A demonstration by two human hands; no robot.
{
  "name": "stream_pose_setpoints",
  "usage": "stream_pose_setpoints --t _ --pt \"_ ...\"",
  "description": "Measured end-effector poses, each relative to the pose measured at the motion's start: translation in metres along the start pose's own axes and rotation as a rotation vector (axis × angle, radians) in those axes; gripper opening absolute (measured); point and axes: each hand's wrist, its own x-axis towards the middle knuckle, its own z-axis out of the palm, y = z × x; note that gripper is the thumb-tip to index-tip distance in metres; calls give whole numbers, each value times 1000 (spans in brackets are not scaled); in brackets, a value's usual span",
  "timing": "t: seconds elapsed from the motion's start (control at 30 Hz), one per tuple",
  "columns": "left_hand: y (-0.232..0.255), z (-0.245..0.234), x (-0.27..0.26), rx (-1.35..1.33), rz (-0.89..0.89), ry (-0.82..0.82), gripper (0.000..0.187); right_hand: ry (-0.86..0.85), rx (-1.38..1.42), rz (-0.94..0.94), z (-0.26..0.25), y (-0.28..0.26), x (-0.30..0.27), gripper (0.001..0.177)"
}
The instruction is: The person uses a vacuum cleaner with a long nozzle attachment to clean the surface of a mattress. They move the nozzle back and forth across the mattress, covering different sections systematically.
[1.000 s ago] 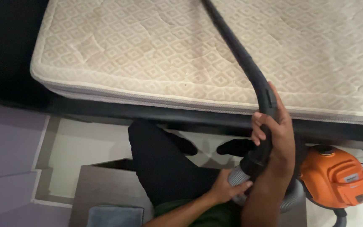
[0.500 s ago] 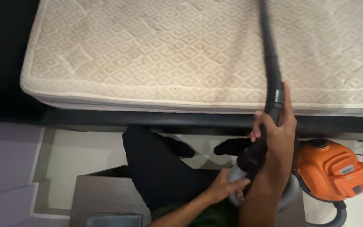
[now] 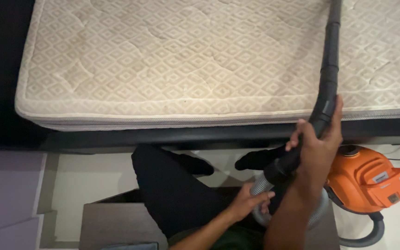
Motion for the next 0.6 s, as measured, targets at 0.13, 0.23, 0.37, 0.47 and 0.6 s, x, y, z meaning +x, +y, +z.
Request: stream_pose_setpoints --t 0.13,0.23,0.37,0.47,0.6 --pt "1 6 -4 34 45 -12 29 -168 172 50 -10 6 4 93" --pt "14 16 -12 107 30 -13 27 -241 336 181 -30 9 12 93" --pt "21 22 -15 161 -2 -14 29 -201 346 218 -40 12 16 90" --pt "13 16 -6 139 -2 -2 32 -50 248 99 -38 8 8 89" --pt "7 10 7 31 -3 -3 31 146 107 -21 -26 3 3 90"
